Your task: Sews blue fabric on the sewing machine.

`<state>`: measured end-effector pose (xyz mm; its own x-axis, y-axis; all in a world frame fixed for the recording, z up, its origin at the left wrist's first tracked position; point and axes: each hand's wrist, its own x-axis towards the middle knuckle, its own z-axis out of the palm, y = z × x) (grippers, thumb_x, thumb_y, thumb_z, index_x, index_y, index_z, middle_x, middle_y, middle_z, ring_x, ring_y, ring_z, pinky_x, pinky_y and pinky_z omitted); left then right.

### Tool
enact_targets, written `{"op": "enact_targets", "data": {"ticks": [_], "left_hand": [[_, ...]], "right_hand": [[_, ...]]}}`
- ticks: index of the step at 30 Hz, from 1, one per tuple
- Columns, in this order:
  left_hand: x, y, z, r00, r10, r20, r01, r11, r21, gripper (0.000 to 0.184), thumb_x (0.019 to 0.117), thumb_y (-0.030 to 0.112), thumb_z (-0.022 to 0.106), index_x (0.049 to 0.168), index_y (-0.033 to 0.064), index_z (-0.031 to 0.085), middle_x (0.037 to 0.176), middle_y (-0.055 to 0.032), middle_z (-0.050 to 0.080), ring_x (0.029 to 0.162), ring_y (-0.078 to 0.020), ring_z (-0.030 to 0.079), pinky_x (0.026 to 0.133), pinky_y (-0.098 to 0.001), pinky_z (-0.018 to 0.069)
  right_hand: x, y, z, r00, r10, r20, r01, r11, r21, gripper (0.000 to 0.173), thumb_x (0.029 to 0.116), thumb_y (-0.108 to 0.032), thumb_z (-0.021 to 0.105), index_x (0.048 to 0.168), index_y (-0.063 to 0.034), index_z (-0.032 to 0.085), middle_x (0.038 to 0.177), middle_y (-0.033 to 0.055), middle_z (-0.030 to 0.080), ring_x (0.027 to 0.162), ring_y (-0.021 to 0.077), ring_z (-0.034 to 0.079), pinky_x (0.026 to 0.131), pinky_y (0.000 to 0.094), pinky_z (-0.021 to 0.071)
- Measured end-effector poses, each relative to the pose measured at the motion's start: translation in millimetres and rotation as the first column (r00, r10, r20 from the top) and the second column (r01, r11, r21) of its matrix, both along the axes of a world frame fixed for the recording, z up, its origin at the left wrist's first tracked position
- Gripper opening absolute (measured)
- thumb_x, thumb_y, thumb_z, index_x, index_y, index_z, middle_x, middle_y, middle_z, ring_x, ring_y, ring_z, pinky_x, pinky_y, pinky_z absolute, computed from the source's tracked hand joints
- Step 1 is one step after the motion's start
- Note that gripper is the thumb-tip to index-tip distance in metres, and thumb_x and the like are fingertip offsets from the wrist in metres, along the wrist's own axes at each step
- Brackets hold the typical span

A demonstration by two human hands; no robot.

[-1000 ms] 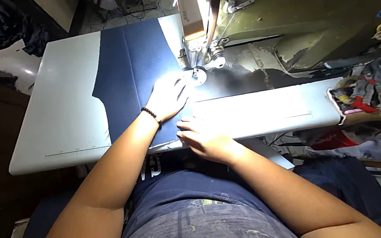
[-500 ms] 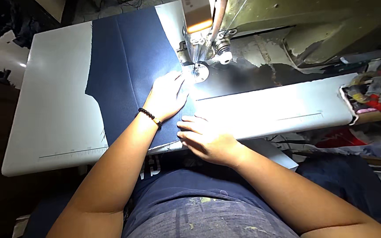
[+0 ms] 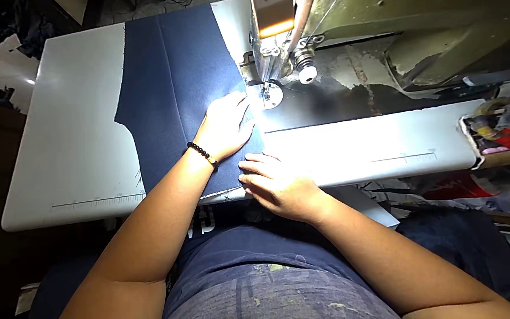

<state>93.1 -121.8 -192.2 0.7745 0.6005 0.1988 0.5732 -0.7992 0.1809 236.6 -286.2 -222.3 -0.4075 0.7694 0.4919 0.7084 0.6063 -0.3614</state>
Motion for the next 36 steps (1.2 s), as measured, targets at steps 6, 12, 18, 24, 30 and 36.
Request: {"op": "enact_targets", "data": {"ticks": [6, 12, 18, 24, 30, 36], "left_hand": [[1, 0, 3, 0.995, 0.022, 0.101, -0.016, 0.998, -0.067, 0.056, 0.1027, 0.033, 0.042, 0.149, 0.0024, 0.05, 0.146, -0.0145, 0.059, 0.138, -0.0283, 0.054, 0.117, -0.0473, 0.0367], [-1, 3, 4, 0.994, 0.055, 0.098, -0.044, 0.992, -0.114, 0.035, 0.1045, 0.012, 0.039, 0.126, -0.0014, 0.064, 0.143, -0.0162, 0.06, 0.139, -0.0296, 0.053, 0.117, -0.0497, 0.0358], [-21, -40, -4, 0.991, -0.114, 0.068, 0.118, 0.992, -0.054, 0.034, 0.098, 0.012, 0.043, 0.115, -0.0001, 0.07, 0.147, -0.0159, 0.057, 0.143, -0.0322, 0.047, 0.114, -0.0574, 0.0342], [-27, -86, -9, 0.966, -0.213, 0.144, 0.224, 0.972, -0.065, 0.028, 0.0963, 0.015, 0.047, 0.102, 0.0024, 0.072, 0.143, -0.0129, 0.062, 0.14, -0.0273, 0.052, 0.11, -0.055, 0.0392], [-22, -96, -9, 0.963, -0.227, 0.149, 0.239, 0.968, -0.073, 0.026, 0.0966, 0.015, 0.05, 0.1, 0.004, 0.073, 0.143, -0.0108, 0.062, 0.14, -0.0249, 0.053, 0.112, -0.0519, 0.0391], [-15, -97, -9, 0.962, -0.221, 0.158, 0.238, 0.966, -0.1, 0.024, 0.0968, 0.014, 0.05, 0.1, 0.0037, 0.072, 0.143, -0.0113, 0.062, 0.14, -0.0255, 0.052, 0.111, -0.0524, 0.0395]], "right_hand": [[0, 0, 1, 1.0, 0.007, -0.008, -0.007, 1.0, -0.012, 0.027, 0.1031, -0.028, 0.055, 0.111, -0.0143, 0.078, 0.13, 0.0042, 0.071, 0.133, 0.023, 0.059, 0.117, 0.0472, 0.0408], [-1, 0, 3, 1.0, 0.011, -0.006, -0.011, 0.998, -0.064, 0.026, 0.1006, -0.029, 0.057, 0.11, -0.0153, 0.078, 0.129, 0.0041, 0.071, 0.134, 0.0239, 0.058, 0.117, 0.0492, 0.0401], [67, 28, 45, 0.94, 0.094, -0.328, -0.257, 0.826, -0.501, 0.023, 0.0997, -0.013, 0.056, 0.103, -0.002, 0.076, 0.102, 0.0029, 0.074, 0.098, 0.0036, 0.067, 0.089, 0.0211, 0.0544], [107, 125, 43, 0.9, -0.435, -0.014, 0.405, 0.847, -0.344, 0.033, 0.0983, -0.015, 0.054, 0.124, -0.0036, 0.072, 0.131, 0.0212, 0.064, 0.13, 0.0431, 0.052, 0.106, 0.0637, 0.0379], [87, 171, 29, 0.898, -0.393, 0.196, 0.439, 0.813, -0.383, 0.041, 0.1031, -0.022, 0.048, 0.138, -0.0057, 0.063, 0.15, 0.018, 0.054, 0.15, 0.0361, 0.035, 0.122, 0.0638, 0.0139], [84, 157, 36, 0.865, -0.481, 0.14, 0.499, 0.805, -0.32, 0.038, 0.1024, -0.016, 0.05, 0.135, -0.0005, 0.063, 0.144, 0.0193, 0.058, 0.145, 0.0365, 0.042, 0.12, 0.0577, 0.0249]]}}
